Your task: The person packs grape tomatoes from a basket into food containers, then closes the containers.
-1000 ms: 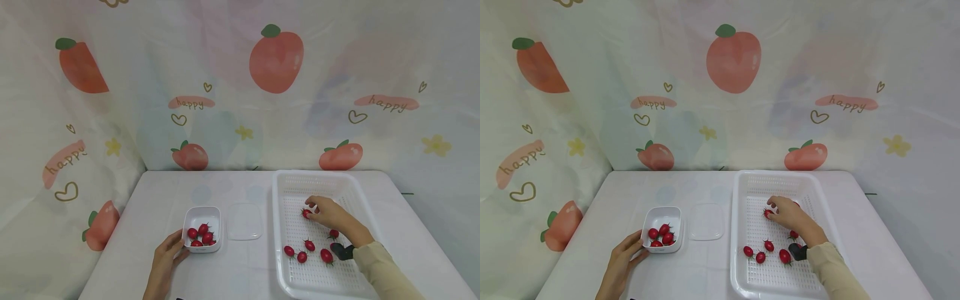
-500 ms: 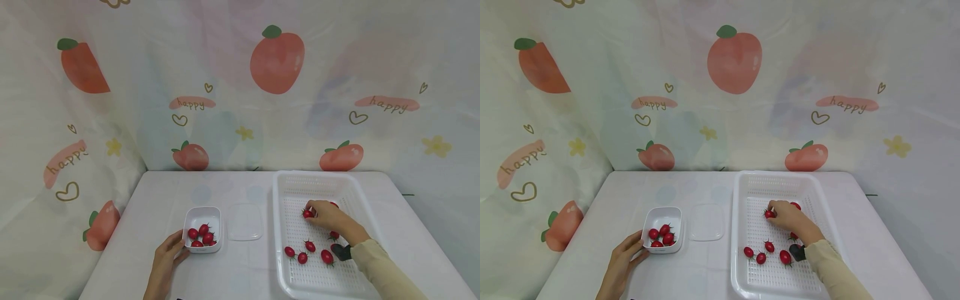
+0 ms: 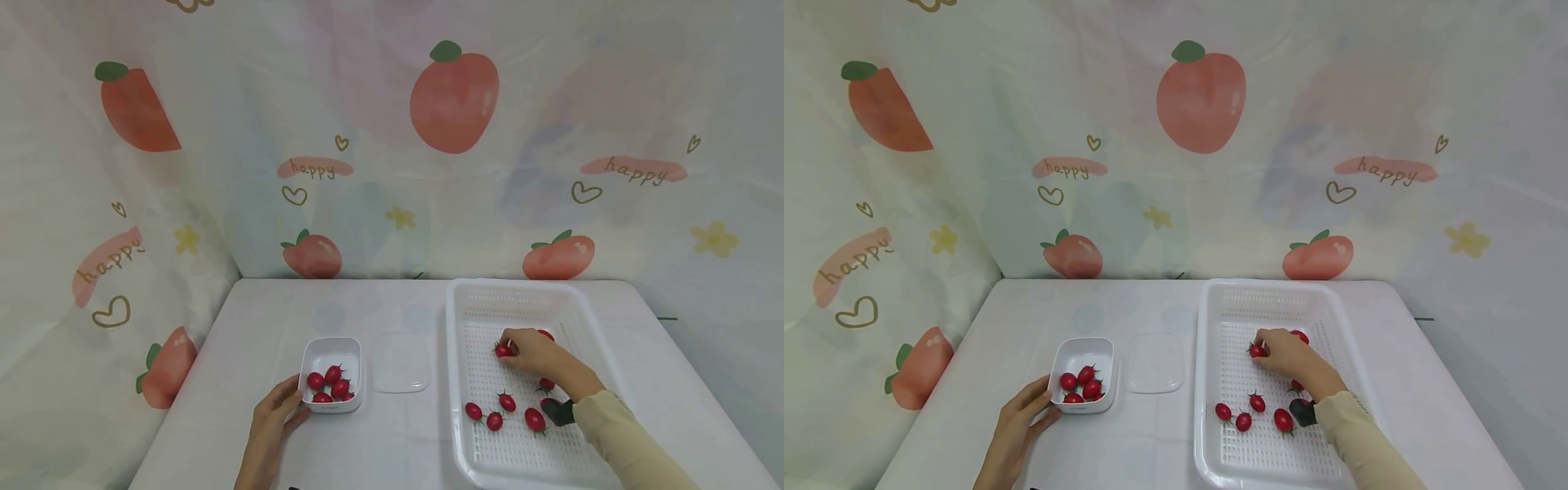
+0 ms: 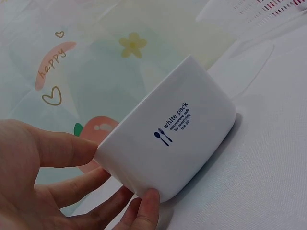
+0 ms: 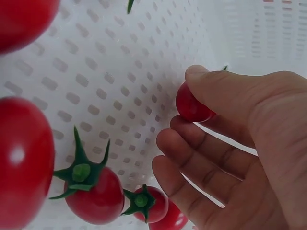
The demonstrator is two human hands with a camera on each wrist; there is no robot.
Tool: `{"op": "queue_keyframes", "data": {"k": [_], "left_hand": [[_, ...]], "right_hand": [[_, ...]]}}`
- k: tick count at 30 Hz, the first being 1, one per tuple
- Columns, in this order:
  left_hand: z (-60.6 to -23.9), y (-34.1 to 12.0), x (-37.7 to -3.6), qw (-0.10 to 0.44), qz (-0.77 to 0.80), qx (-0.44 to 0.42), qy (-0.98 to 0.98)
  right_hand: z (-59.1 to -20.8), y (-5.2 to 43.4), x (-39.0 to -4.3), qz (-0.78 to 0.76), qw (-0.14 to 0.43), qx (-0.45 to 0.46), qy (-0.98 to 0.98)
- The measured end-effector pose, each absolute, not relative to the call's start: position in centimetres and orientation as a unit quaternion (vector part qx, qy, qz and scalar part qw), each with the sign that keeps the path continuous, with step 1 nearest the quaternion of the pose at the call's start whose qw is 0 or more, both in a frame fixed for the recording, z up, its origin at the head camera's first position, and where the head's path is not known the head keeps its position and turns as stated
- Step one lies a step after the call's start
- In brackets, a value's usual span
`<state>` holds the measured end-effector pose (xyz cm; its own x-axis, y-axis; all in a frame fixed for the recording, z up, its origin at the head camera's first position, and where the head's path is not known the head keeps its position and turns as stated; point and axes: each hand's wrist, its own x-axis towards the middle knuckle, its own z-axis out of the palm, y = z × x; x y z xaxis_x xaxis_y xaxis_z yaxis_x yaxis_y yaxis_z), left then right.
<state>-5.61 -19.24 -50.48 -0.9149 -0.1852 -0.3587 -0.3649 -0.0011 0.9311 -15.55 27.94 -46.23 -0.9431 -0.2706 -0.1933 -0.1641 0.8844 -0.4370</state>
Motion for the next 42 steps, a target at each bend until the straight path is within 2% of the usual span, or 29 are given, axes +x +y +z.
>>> {"op": "queue_keyframes", "data": {"k": [22, 42], "left_hand": [[-50.8, -19.3, -5.7, 0.058, 0.679, -0.188, 0.707], [-50.8, -19.2, -5.6, 0.055, 0.681, -0.185, 0.706]], "right_hand": [[-41.5, 27.5, -15.2, -0.243, 0.089, -0.171, 0.951], [-37.4, 22.1, -16.0, -0.259, 0.080, -0.241, 0.932]]}}
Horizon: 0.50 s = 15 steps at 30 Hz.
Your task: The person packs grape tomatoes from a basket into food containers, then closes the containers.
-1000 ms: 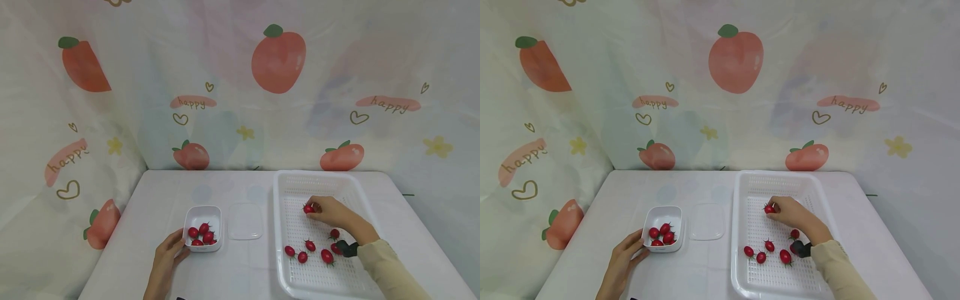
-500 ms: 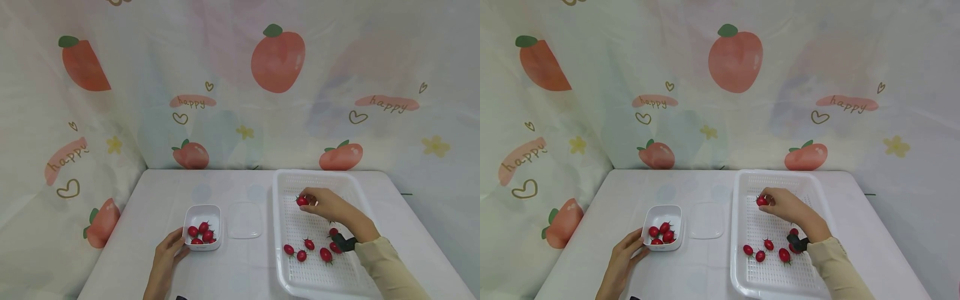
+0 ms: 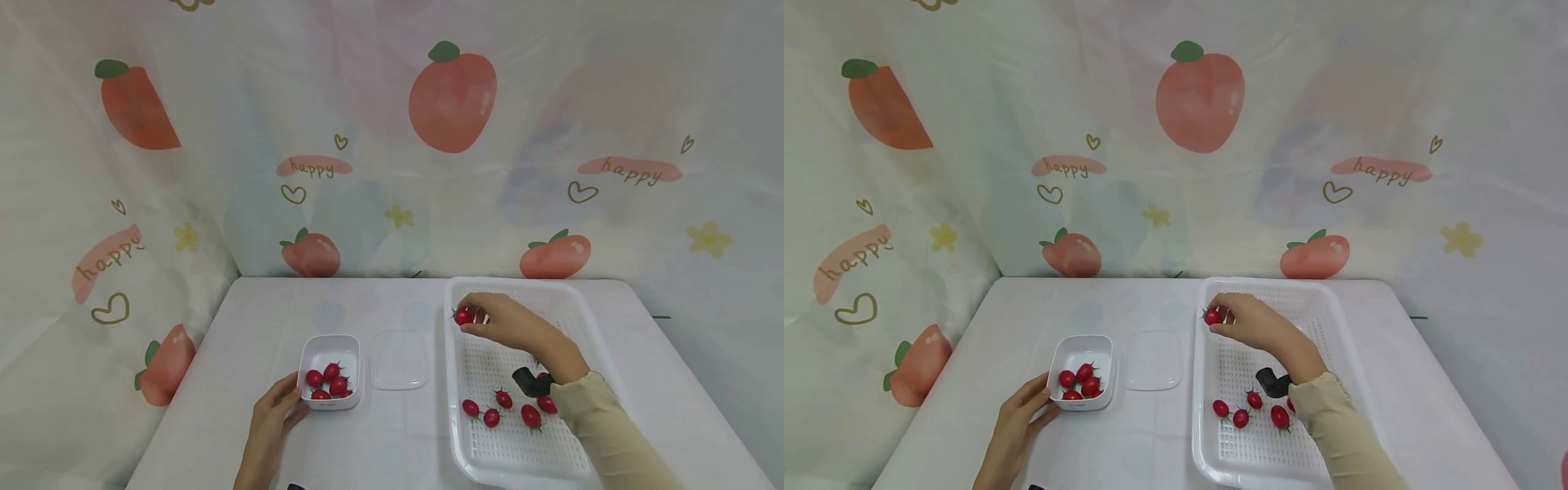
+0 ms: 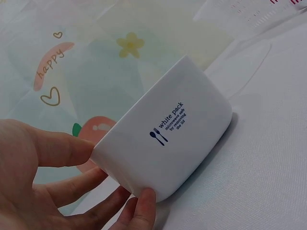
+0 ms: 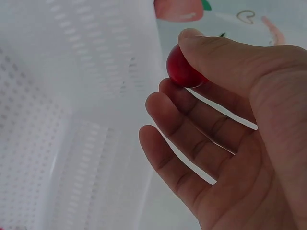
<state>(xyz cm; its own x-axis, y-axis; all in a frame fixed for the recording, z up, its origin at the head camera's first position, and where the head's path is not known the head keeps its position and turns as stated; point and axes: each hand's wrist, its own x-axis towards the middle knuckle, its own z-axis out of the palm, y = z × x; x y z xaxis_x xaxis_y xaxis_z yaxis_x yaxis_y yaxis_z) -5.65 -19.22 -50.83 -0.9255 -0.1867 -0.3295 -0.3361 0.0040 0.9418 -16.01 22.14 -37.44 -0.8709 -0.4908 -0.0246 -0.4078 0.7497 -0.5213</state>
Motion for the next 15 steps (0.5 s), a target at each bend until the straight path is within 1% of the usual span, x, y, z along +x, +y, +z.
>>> {"op": "queue_keyframes", "data": {"k": [7, 15], "left_hand": [[-50.9, -19.2, -5.7, 0.054, 0.681, -0.190, 0.705], [-50.9, -19.3, -5.7, 0.054, 0.680, -0.190, 0.706]], "right_hand": [[-37.3, 19.6, -17.1, -0.266, 0.079, -0.272, 0.921], [-37.4, 16.3, -17.7, -0.260, 0.102, -0.306, 0.910]]}}
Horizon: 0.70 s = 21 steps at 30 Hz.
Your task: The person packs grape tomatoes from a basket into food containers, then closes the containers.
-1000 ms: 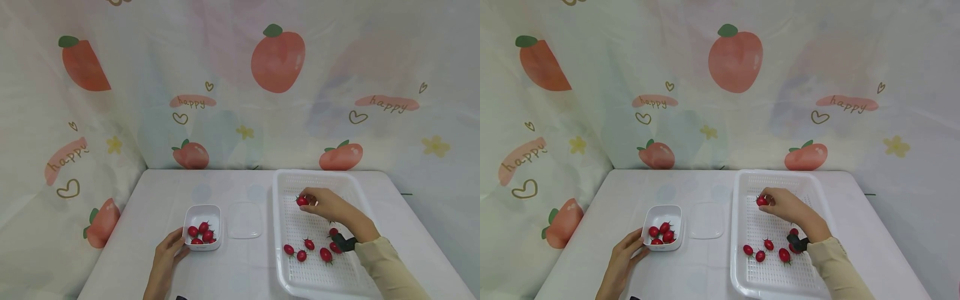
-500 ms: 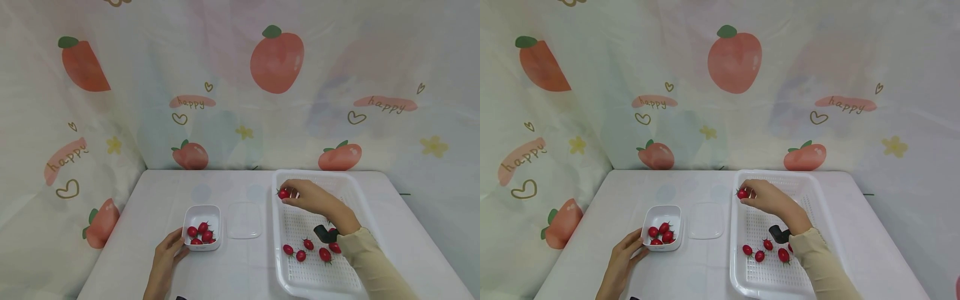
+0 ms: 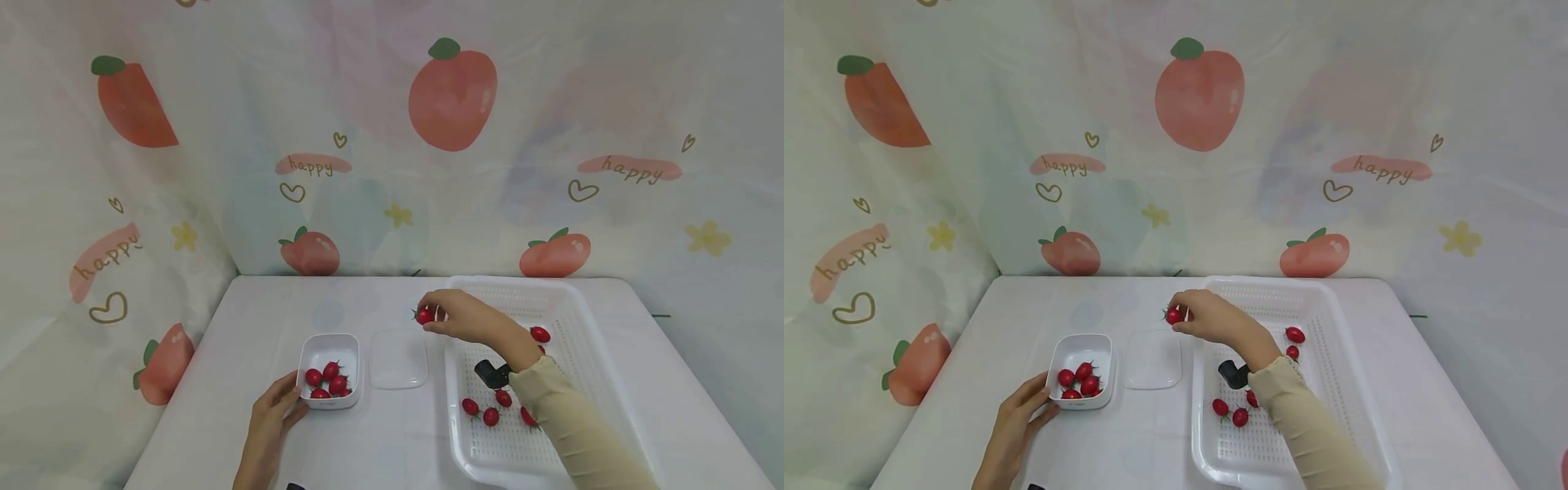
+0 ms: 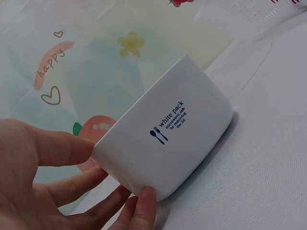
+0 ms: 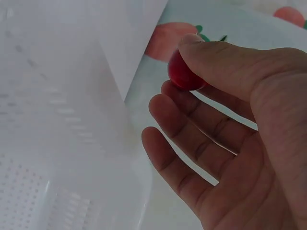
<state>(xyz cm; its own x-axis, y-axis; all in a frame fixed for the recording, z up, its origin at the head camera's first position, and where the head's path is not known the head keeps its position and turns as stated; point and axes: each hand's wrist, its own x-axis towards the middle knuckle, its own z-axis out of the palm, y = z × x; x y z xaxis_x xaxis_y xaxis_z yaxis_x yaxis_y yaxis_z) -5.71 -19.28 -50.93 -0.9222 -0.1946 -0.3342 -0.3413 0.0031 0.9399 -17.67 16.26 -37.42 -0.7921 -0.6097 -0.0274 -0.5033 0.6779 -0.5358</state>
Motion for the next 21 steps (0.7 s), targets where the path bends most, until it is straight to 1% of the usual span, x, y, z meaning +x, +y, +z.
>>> {"op": "queue_keyframes", "data": {"k": [4, 13, 21], "left_hand": [[-50.9, -19.3, -5.7, 0.051, 0.680, -0.187, 0.707], [-50.7, -19.4, -5.6, 0.057, 0.681, -0.189, 0.705], [-50.7, -19.3, -5.7, 0.062, 0.682, -0.188, 0.704]], "right_hand": [[-37.5, 14.5, -17.8, -0.255, 0.112, -0.330, 0.902], [-38.2, 11.0, -17.9, -0.252, 0.140, -0.353, 0.890], [-38.6, 8.1, -17.7, -0.258, 0.138, -0.377, 0.879]]}}
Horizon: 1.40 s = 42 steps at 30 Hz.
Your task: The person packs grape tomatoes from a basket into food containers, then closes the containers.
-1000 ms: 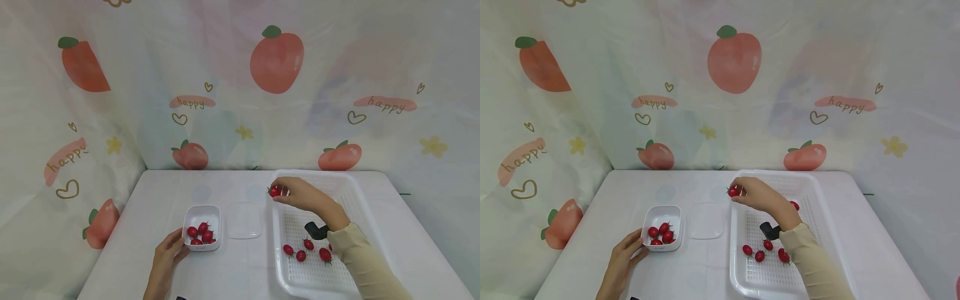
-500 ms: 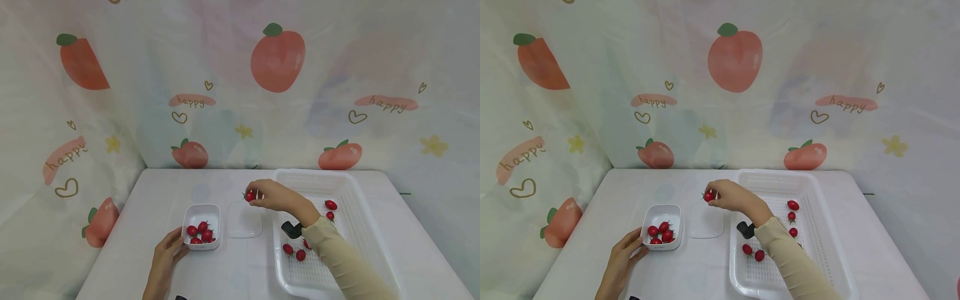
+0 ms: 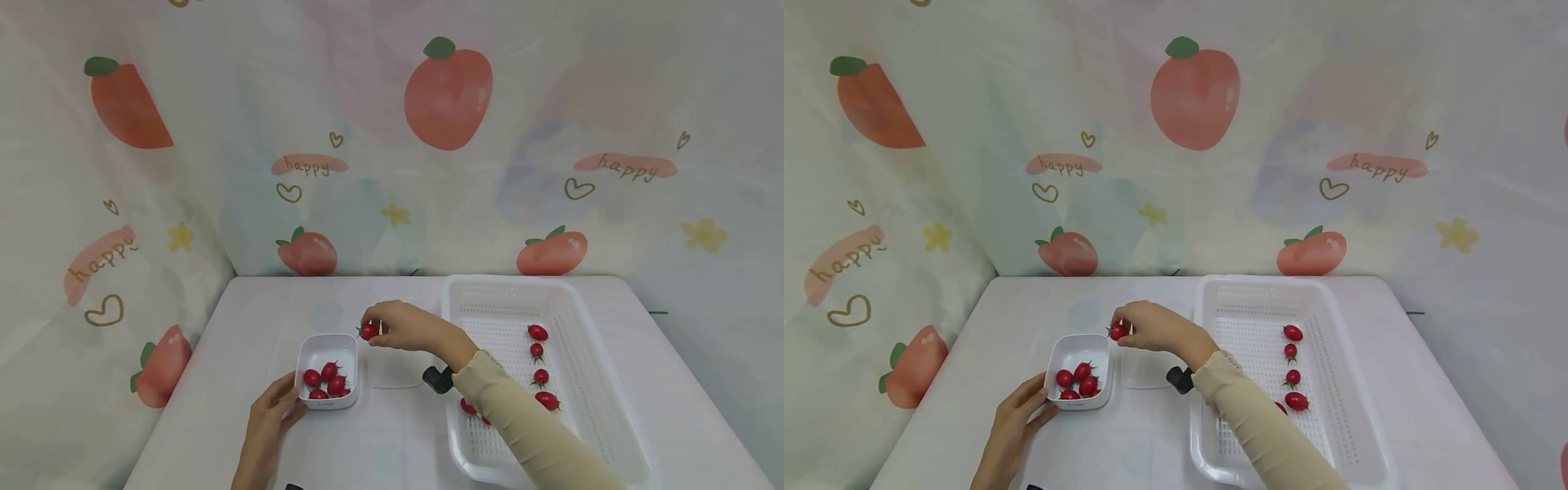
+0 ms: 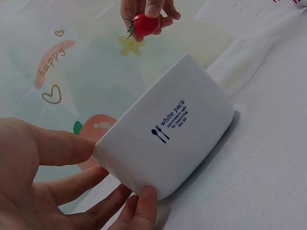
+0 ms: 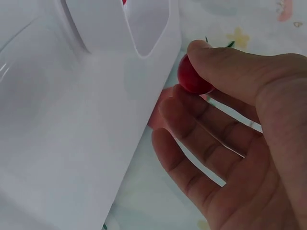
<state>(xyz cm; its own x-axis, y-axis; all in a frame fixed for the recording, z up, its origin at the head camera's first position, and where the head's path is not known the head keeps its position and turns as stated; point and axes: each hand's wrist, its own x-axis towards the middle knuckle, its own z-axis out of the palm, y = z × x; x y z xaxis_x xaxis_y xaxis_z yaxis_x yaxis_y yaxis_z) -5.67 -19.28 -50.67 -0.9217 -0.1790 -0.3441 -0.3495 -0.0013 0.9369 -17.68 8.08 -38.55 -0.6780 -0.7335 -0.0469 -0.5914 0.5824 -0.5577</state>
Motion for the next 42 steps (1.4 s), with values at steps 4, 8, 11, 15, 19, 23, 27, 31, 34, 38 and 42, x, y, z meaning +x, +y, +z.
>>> {"op": "queue_keyframes", "data": {"k": [4, 8, 11, 15, 19, 23, 27, 31, 34, 38, 42], "left_hand": [[-50.6, -19.3, -5.7, 0.061, 0.681, -0.185, 0.705], [-50.6, -19.3, -5.7, 0.057, 0.678, -0.184, 0.709], [-50.6, -19.3, -5.7, 0.057, 0.677, -0.184, 0.710], [-50.7, -19.2, -5.8, 0.056, 0.676, -0.186, 0.711], [-50.7, -19.2, -5.9, 0.056, 0.676, -0.186, 0.711], [-50.7, -19.2, -5.8, 0.061, 0.679, -0.186, 0.708], [-50.7, -19.3, -5.7, 0.065, 0.682, -0.186, 0.705], [-50.7, -19.3, -5.6, 0.068, 0.685, -0.185, 0.702], [-50.6, -19.3, -5.5, 0.070, 0.685, -0.187, 0.701], [-50.6, -19.3, -5.3, 0.073, 0.684, -0.188, 0.702], [-50.6, -19.3, -5.2, 0.072, 0.682, -0.175, 0.706]], "right_hand": [[-39.0, 6.6, -17.5, -0.255, 0.142, -0.373, 0.881], [-40.0, 5.2, -17.6, -0.243, 0.147, -0.373, 0.883], [-40.6, 4.2, -17.6, -0.238, 0.152, -0.376, 0.883], [-40.9, 3.0, -17.6, -0.232, 0.149, -0.389, 0.879], [-41.3, 1.9, -17.6, -0.215, 0.139, -0.398, 0.881], [-42.0, 0.8, -17.3, -0.194, 0.139, -0.397, 0.886], [-42.9, -0.2, -17.1, -0.169, 0.138, -0.395, 0.892], [-44.0, -1.2, -17.1, -0.138, 0.122, -0.390, 0.902], [-44.4, -1.9, -17.0, -0.108, 0.108, -0.385, 0.910], [-44.5, -2.6, -16.8, -0.080, 0.100, -0.377, 0.917], [-44.5, -3.1, -16.7, -0.070, 0.090, -0.371, 0.922]]}}
